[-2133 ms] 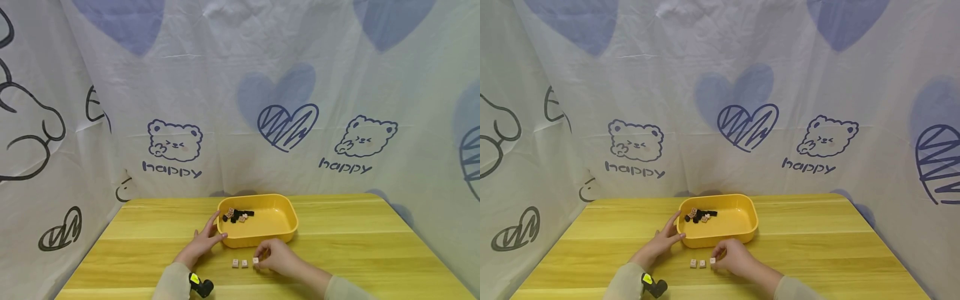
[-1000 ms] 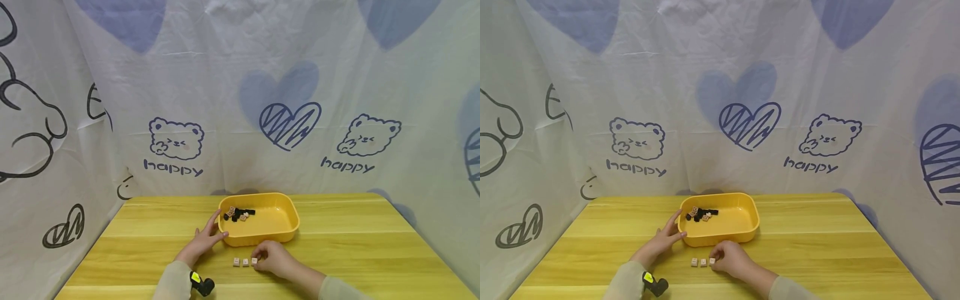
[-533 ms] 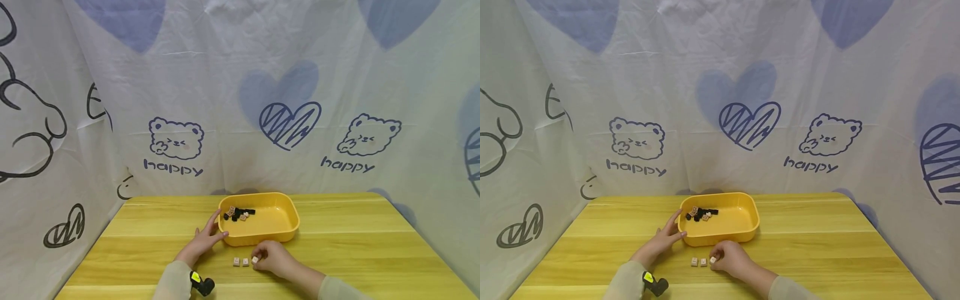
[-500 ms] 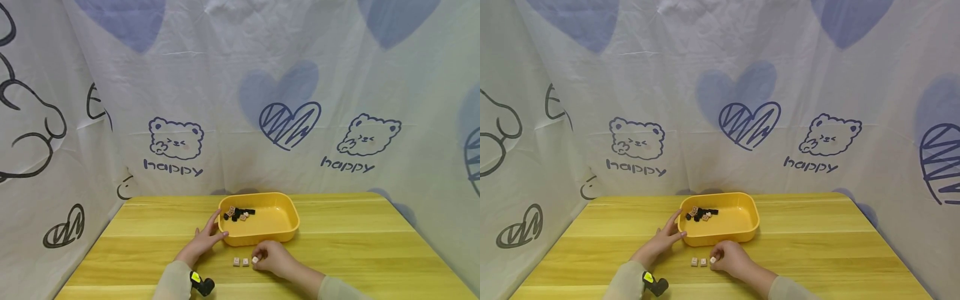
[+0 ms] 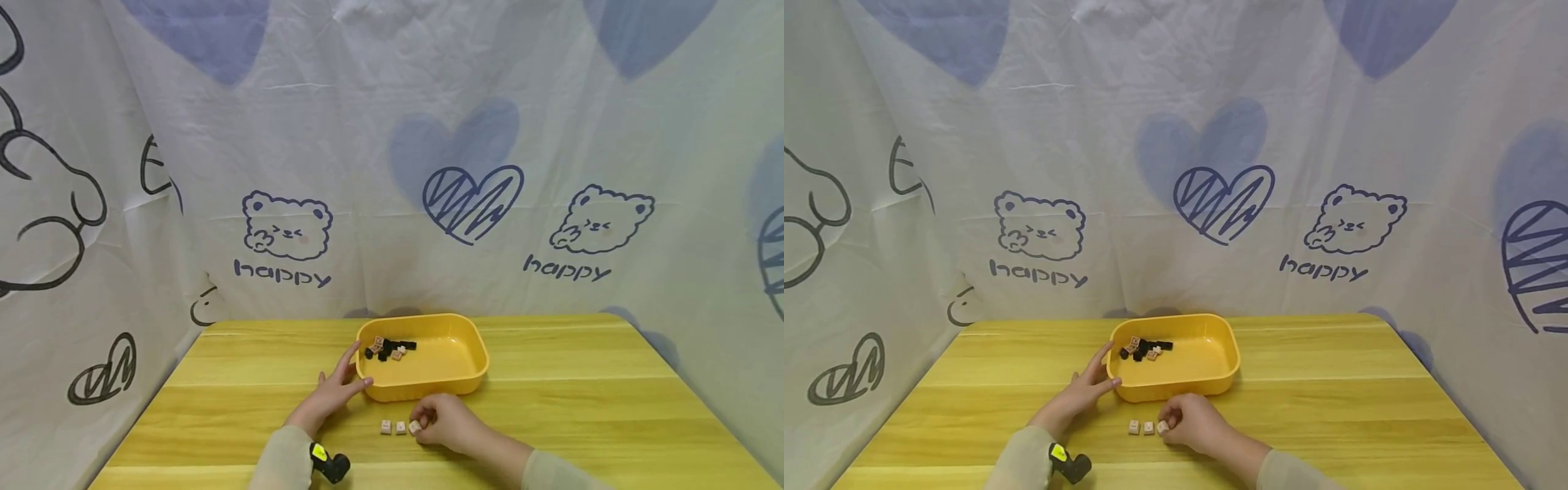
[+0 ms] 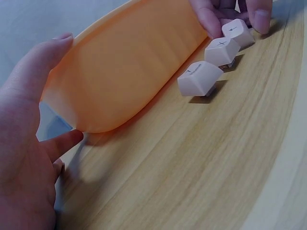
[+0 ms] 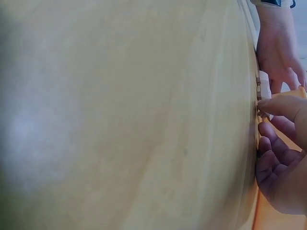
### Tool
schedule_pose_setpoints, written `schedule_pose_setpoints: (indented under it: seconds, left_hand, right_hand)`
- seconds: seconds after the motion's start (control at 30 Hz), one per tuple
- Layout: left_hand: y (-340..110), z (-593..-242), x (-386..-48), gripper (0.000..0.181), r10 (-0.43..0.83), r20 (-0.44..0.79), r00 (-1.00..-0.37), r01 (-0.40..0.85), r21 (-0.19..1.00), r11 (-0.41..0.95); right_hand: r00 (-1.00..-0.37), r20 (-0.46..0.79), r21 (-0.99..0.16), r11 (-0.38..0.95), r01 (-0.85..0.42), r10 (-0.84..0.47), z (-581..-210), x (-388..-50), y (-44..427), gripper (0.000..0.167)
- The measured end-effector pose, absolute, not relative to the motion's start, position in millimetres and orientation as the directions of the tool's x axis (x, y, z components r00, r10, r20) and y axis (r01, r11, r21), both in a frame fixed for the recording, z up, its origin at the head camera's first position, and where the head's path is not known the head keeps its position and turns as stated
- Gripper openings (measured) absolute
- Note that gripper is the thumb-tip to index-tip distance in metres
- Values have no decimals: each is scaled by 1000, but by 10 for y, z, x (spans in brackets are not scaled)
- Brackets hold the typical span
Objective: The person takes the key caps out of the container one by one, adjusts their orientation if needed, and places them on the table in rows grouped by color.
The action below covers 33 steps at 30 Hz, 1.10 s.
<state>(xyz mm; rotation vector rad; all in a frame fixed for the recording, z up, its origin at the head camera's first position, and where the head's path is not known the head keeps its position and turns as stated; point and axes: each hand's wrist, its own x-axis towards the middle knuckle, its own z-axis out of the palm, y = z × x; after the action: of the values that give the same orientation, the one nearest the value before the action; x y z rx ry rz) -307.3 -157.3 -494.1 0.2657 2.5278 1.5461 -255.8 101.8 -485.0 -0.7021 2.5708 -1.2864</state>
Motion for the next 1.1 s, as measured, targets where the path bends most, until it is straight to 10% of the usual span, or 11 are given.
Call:
schedule_pose_setpoints:
  seconds: [1.1]
  left_hand:
    - [-1575,-4922,-3078,80,230,-66,-971,49,887,460]
  right_hand:
    - [-897,48,-782,542,-307,-439,-4736,-2515,1051,21]
